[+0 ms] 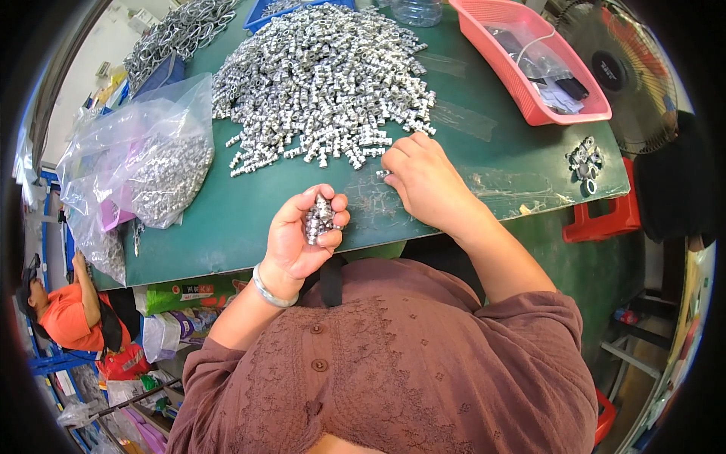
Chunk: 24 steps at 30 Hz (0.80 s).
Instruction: The person connects small metal links together by hand to assemble a chain.
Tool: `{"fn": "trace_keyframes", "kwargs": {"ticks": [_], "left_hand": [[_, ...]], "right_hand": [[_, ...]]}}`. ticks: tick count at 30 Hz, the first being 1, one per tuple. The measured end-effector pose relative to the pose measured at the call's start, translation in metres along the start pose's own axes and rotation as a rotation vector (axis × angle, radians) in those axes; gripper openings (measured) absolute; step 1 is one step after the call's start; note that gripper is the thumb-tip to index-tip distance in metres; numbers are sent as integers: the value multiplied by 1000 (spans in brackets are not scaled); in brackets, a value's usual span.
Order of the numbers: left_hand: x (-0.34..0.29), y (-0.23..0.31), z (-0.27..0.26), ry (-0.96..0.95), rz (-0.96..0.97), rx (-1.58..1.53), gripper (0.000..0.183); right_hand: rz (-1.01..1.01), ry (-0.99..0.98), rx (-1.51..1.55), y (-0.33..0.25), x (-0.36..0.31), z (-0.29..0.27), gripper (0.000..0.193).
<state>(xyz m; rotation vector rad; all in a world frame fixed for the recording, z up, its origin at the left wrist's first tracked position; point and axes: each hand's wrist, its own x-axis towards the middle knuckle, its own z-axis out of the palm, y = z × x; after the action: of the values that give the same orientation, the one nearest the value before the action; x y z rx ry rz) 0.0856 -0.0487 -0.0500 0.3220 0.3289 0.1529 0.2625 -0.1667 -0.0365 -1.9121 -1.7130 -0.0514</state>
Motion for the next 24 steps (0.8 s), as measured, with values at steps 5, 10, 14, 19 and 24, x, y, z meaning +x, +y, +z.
{"fn": "trace_keyframes", "kwargs": {"ticks": [5, 10, 14, 19, 24], "left_hand": [[-3, -1, 10, 85, 38, 172, 22], [-1, -6, 15, 123, 39, 309, 19], [0, -7, 14, 134, 31, 353, 15], [-2, -6, 14, 188, 146, 442, 12], [-4, -4, 14, 185, 190, 438, 13]], "right_hand": [[48, 50, 313, -16, 1, -4, 13], [-8, 73, 452, -27, 4, -3, 16], [-137, 112, 434, -30, 6, -1, 18], [-124, 104, 503, -28, 6, -1, 24], [-43, 172, 210, -12, 12, 0, 31]]}}
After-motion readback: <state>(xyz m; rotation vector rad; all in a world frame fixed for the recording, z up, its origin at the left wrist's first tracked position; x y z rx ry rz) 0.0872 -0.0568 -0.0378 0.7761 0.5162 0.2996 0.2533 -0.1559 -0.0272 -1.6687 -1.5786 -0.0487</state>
